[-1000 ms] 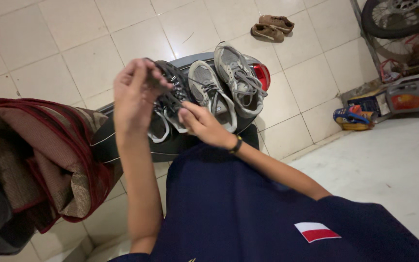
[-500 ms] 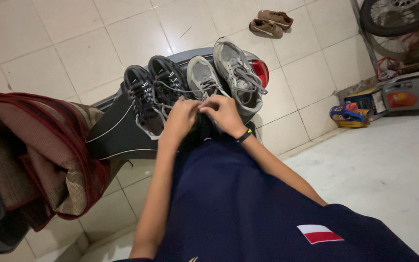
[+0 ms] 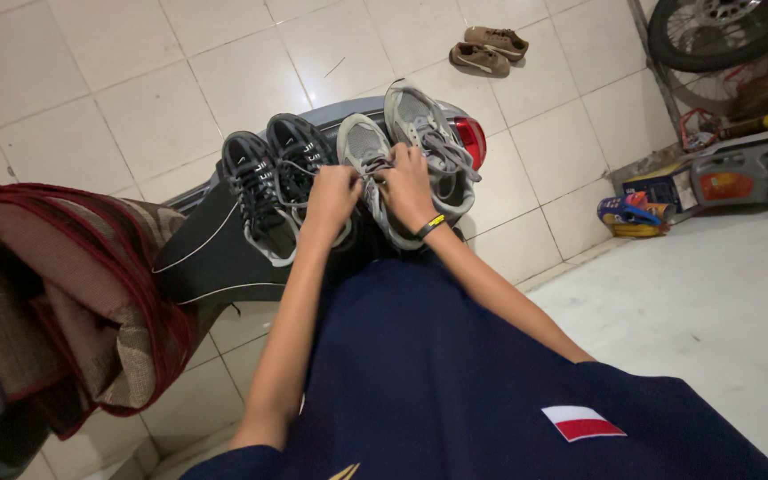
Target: The person removes the laces from two pairs of sneakers placed on a scooter seat, then re-laces each shoe by threading the laces through the eyelets and tying them. The person handles the shoes one at a time, adjusting the laces and securing the knots.
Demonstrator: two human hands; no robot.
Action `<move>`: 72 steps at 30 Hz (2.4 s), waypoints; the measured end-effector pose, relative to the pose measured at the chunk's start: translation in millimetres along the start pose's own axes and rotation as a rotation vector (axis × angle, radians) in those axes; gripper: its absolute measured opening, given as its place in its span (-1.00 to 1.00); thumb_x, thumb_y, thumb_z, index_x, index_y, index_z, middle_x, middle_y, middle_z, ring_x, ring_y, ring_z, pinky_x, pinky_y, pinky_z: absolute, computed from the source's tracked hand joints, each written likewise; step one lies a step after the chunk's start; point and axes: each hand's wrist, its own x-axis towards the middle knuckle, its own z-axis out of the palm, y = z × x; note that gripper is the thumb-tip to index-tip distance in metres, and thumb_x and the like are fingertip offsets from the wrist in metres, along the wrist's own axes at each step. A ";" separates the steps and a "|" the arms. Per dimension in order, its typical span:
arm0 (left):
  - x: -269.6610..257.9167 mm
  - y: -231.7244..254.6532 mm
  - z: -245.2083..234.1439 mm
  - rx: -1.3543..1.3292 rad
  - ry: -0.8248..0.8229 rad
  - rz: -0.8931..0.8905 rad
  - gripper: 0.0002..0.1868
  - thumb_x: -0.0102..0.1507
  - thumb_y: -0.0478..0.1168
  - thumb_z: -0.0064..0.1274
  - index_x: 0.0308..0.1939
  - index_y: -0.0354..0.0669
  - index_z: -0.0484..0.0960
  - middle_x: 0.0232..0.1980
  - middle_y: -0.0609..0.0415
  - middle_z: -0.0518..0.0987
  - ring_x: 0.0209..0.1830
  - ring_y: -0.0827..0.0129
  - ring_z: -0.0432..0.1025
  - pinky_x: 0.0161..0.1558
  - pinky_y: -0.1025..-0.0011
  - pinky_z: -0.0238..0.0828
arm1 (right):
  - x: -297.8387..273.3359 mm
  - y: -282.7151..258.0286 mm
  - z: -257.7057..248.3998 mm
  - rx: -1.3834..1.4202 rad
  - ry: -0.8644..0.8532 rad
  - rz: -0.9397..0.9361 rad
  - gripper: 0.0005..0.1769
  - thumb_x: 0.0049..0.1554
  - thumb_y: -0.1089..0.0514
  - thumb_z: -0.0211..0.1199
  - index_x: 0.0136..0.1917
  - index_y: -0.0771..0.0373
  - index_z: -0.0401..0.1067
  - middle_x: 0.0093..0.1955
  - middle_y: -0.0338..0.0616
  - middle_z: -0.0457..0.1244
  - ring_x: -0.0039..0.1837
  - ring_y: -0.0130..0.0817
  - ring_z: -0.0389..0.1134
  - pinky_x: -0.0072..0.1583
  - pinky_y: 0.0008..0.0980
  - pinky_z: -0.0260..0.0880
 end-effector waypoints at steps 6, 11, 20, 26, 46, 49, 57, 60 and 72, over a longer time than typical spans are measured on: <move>6.1 1.9 1.2 0.033 -0.051 -0.087 -0.84 0.16 -0.27 0.20 -0.29 -0.35 0.71 -0.32 -0.38 0.59 -0.25 -0.24 0.53 -0.15 0.03 0.49 | -0.1 1.6 4.7 0.110 0.006 0.042 -0.79 -0.08 0.20 0.46 -0.11 0.12 0.66 0.10 -0.04 0.17 0.22 -0.02 0.14 0.25 -0.11 0.18; 6.1 0.1 1.1 -0.009 -0.029 -0.076 -0.85 0.17 -0.30 0.18 -0.29 -0.38 0.71 -0.31 -0.37 0.60 -0.24 -0.22 0.54 -0.14 0.05 0.50 | -1.2 -0.8 1.5 0.146 0.011 0.051 -0.77 -0.09 0.22 0.47 -0.10 0.13 0.66 0.10 -0.05 0.17 0.23 -0.02 0.15 0.26 -0.12 0.17; 13.0 -16.4 8.4 -0.036 -0.040 -0.050 -0.83 0.16 -0.27 0.19 -0.35 -0.38 0.71 -0.35 -0.32 0.61 -0.29 -0.15 0.56 -0.12 0.10 0.51 | -1.5 -5.0 -2.3 0.158 0.035 0.055 -0.74 -0.14 0.21 0.50 -0.10 0.11 0.66 0.09 -0.10 0.19 0.21 -0.07 0.17 0.22 -0.14 0.18; 13.4 -25.0 9.3 -0.135 -0.092 -0.054 -0.83 0.14 -0.29 0.16 -0.30 -0.36 0.70 -0.34 -0.28 0.63 -0.31 -0.08 0.59 -0.14 0.15 0.54 | -3.0 -3.7 1.3 0.175 0.029 0.070 -0.76 -0.10 0.18 0.51 -0.10 0.09 0.66 0.09 -0.13 0.19 0.21 -0.09 0.17 0.21 -0.15 0.16; -25.2 35.9 -7.2 0.395 0.261 -0.056 -0.16 -0.05 0.11 0.42 0.12 -0.35 0.47 0.28 -0.41 0.27 0.43 -0.28 0.02 0.48 -0.36 -0.39 | 2.1 26.6 -77.5 0.420 -0.226 -0.230 -0.87 0.18 0.16 0.30 -0.07 0.25 0.43 0.09 -0.08 0.16 0.13 -0.21 0.21 0.18 -0.23 0.28; -29.1 38.7 -2.8 0.423 0.267 -0.141 -0.10 -0.06 0.14 0.42 0.16 -0.35 0.45 0.32 -0.42 0.23 0.47 -0.29 -0.02 0.47 -0.38 -0.41 | -15.7 44.8 -124.9 0.910 -0.460 0.181 -0.82 0.28 0.15 0.20 0.12 0.24 0.44 -0.04 -0.14 0.20 -0.07 -0.41 0.20 -0.04 -0.41 0.24; -30.4 39.2 4.9 0.461 0.304 -0.201 -0.03 -0.04 0.20 0.39 0.23 -0.38 0.40 0.33 -0.41 0.27 0.48 -0.29 0.00 0.43 -0.42 -0.42 | -84.7 98.4 -205.6 1.894 0.377 0.020 -0.90 0.42 0.34 0.13 0.11 0.40 0.46 0.21 -0.03 0.32 0.29 -0.37 0.35 0.42 -0.49 0.35; -30.0 40.4 11.0 0.444 0.309 -0.209 -0.08 -0.01 0.16 0.35 0.23 -0.36 0.40 0.33 -0.38 0.29 0.49 -0.25 0.02 0.45 -0.41 -0.40 | -97.3 111.6 -238.2 2.588 0.480 -0.303 -0.91 0.38 0.35 0.15 0.15 0.41 0.36 0.14 -0.05 0.30 0.22 -0.37 0.39 0.40 -0.58 0.45; -40.5 42.6 33.5 0.317 0.221 0.207 -0.77 0.20 -0.20 0.28 -0.17 -0.26 0.64 0.17 -0.15 0.43 0.28 -0.04 0.27 0.44 0.02 0.10 | -60.4 97.3 -256.8 1.914 0.538 0.018 -0.84 0.39 0.04 0.17 0.02 0.12 0.45 0.11 -0.32 0.34 0.01 -0.55 0.33 0.09 -0.65 0.36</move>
